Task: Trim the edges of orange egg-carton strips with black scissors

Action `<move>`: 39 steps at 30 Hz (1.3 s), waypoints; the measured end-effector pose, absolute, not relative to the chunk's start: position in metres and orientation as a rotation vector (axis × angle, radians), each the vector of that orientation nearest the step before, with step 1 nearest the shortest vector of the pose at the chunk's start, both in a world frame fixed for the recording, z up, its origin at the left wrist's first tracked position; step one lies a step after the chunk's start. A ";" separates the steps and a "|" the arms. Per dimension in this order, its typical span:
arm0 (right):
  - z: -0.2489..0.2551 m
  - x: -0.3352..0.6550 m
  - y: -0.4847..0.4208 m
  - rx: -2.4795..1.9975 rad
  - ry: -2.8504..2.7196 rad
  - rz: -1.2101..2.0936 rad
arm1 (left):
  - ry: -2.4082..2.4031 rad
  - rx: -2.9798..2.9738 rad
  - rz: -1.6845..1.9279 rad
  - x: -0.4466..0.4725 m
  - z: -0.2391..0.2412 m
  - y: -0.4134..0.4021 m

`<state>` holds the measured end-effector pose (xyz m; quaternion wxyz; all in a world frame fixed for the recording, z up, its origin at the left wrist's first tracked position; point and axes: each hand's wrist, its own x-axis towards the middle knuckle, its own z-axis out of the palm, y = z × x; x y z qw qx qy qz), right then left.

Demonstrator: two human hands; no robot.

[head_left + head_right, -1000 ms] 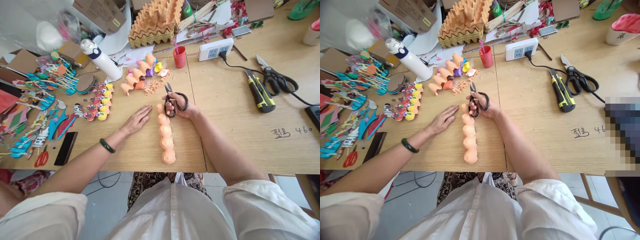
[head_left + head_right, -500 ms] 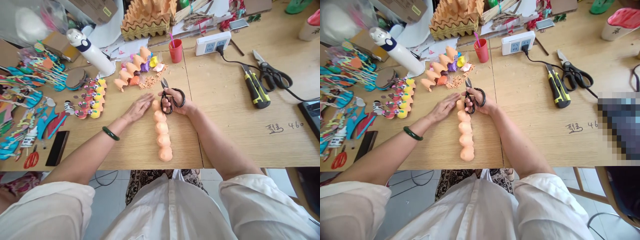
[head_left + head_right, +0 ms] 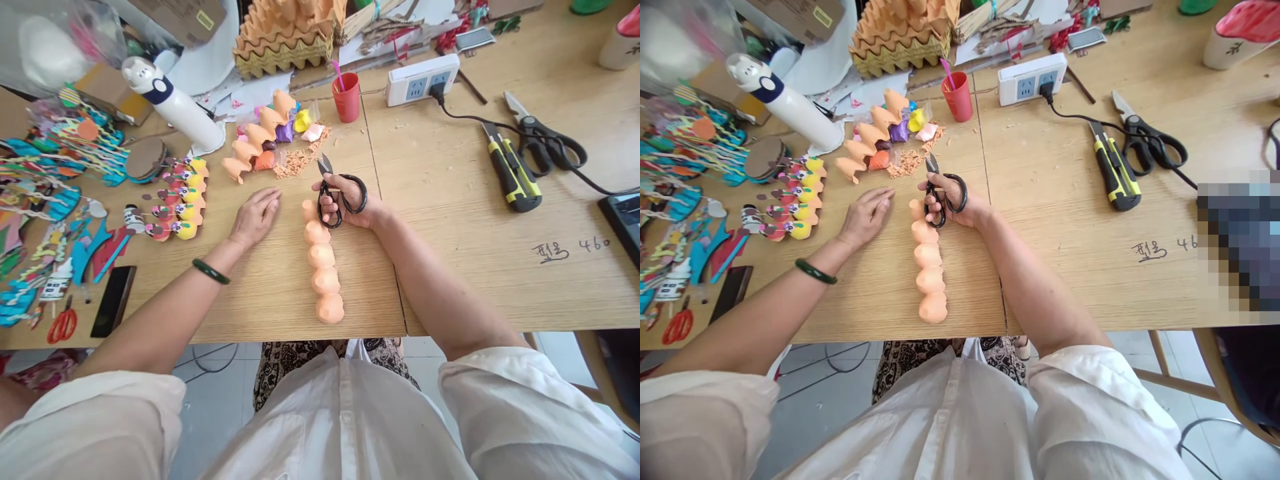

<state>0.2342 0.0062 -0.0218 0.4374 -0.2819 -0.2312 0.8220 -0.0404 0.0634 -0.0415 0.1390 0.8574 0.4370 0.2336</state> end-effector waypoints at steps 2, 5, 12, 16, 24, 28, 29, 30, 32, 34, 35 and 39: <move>-0.022 0.235 0.006 -0.707 -0.577 2.040 | 1.253 2.451 0.690 -0.027 -0.039 0.077; -0.023 0.235 0.006 -0.677 -0.579 2.055 | 1.215 2.457 0.746 -0.008 -0.034 0.080; -0.025 0.235 0.008 -0.681 -0.573 2.055 | 1.086 2.456 0.615 0.009 -0.034 0.068; -0.023 0.235 0.007 -0.685 -0.594 2.061 | 1.396 2.396 0.865 0.009 -0.026 0.062; -0.016 0.236 0.005 -0.730 -0.558 2.025 | 1.520 2.121 0.813 0.012 -0.007 -0.006; -0.015 0.241 0.007 -0.675 -0.473 1.941 | 1.612 1.953 0.572 0.028 -0.004 -0.032; -0.015 0.242 0.007 -0.673 -0.463 1.932 | 1.635 1.942 0.523 0.033 -0.004 -0.035; -0.015 0.242 0.007 -0.676 -0.461 1.928 | 1.664 1.936 0.492 0.037 -0.005 -0.037; -0.014 0.242 0.006 -0.688 -0.484 1.931 | 1.706 1.897 0.489 0.043 -0.008 -0.036; -0.014 0.241 0.005 -0.697 -0.512 1.931 | 1.671 1.769 0.581 0.044 -0.011 -0.033; -0.014 0.240 0.005 -0.699 -0.523 1.930 | 1.624 1.676 0.659 0.043 -0.011 -0.032; -0.016 0.240 0.005 -0.715 -0.565 1.926 | 1.311 1.267 0.964 0.037 -0.007 -0.032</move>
